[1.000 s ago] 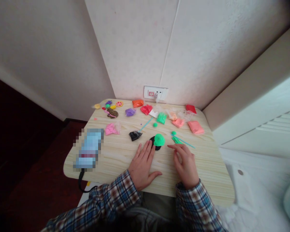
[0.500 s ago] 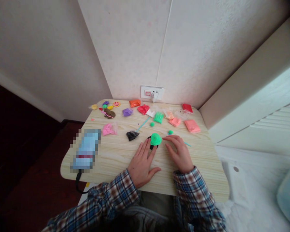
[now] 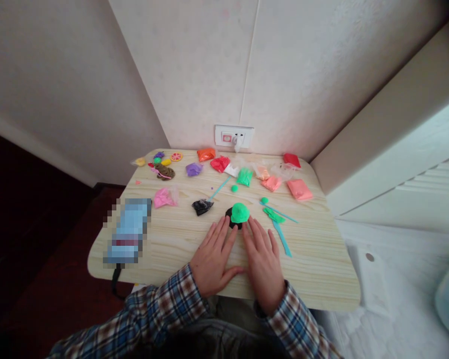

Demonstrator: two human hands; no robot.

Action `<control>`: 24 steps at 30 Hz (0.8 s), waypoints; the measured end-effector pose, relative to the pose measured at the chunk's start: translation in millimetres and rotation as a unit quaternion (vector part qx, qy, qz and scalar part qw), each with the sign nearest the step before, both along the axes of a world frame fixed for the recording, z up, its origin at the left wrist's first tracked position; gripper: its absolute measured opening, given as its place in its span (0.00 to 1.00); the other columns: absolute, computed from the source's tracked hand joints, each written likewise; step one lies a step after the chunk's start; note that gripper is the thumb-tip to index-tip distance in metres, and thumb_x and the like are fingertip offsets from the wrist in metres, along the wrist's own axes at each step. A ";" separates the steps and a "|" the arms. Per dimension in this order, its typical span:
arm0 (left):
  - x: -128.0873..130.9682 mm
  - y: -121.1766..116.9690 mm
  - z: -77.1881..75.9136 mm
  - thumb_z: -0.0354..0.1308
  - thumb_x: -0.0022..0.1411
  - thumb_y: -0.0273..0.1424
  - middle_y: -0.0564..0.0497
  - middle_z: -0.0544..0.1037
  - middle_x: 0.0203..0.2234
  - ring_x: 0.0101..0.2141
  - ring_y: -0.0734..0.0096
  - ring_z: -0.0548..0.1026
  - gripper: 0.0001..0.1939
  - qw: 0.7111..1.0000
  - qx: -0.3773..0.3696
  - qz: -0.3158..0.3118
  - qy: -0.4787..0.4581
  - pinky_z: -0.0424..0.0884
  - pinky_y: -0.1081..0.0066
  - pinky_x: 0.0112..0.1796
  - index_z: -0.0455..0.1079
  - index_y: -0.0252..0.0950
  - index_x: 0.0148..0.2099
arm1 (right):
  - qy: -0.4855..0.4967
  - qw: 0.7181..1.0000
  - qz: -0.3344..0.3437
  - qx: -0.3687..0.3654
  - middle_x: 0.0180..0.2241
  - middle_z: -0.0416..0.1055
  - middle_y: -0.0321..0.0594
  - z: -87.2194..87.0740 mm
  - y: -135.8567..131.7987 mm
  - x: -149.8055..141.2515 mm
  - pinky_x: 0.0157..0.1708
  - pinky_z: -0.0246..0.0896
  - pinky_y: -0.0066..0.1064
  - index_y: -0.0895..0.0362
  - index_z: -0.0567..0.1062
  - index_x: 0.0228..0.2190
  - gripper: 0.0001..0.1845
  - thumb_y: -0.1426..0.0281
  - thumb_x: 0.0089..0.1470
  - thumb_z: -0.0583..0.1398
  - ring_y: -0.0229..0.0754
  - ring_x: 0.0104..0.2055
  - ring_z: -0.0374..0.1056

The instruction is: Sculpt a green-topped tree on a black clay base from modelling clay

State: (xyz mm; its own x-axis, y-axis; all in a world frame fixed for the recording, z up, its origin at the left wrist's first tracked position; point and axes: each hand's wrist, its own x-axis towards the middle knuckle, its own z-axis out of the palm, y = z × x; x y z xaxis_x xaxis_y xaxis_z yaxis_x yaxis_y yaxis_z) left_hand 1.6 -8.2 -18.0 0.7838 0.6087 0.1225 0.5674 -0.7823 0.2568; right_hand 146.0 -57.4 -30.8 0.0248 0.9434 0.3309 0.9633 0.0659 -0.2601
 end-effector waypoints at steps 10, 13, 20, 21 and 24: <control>-9.8 5.1 3.6 0.52 0.60 0.45 0.34 0.48 0.65 0.64 0.52 0.46 0.46 0.991 -0.061 0.020 -0.115 0.54 0.51 0.60 0.32 0.28 0.68 | 0.095 0.995 -0.012 0.012 0.61 0.56 0.47 8.4 15.4 21.3 0.58 0.45 0.55 0.52 0.65 0.53 0.33 0.85 0.48 0.48 0.51 0.62 0.53; -15.6 3.6 5.2 0.48 0.64 0.34 0.39 0.51 0.64 0.64 0.58 0.50 0.36 0.980 -0.062 0.053 -0.183 0.57 0.56 0.60 0.35 0.33 0.68 | 0.182 0.983 0.008 0.016 0.59 0.58 0.49 5.7 30.1 25.3 0.56 0.50 0.54 0.54 0.66 0.52 0.25 0.76 0.52 0.53 0.52 0.60 0.54; -22.8 4.9 14.8 0.46 0.64 0.27 0.42 0.70 0.54 0.55 0.64 0.67 0.20 0.955 -0.075 0.109 -0.267 0.65 0.60 0.56 0.60 0.34 0.59 | 0.408 0.912 0.029 0.020 0.48 0.70 0.48 14.0 70.2 25.3 0.54 0.54 0.48 0.56 0.76 0.37 0.11 0.70 0.51 0.59 0.50 0.52 0.64; -23.3 6.8 18.9 0.47 0.64 0.27 0.42 0.72 0.53 0.54 0.64 0.69 0.19 0.949 -0.079 0.122 -0.279 0.66 0.60 0.55 0.62 0.34 0.57 | 0.420 0.907 0.026 0.022 0.47 0.70 0.48 17.3 71.8 27.0 0.54 0.54 0.48 0.56 0.76 0.38 0.11 0.69 0.51 0.59 0.50 0.51 0.64; -23.2 15.5 34.0 0.50 0.64 0.28 0.43 0.75 0.48 0.49 0.64 0.72 0.15 0.922 -0.095 0.157 -0.341 0.70 0.62 0.50 0.67 0.35 0.52 | 0.456 0.889 0.040 0.008 0.43 0.74 0.47 32.4 71.0 31.5 0.51 0.58 0.47 0.57 0.75 0.38 0.13 0.64 0.53 0.58 0.49 0.48 0.67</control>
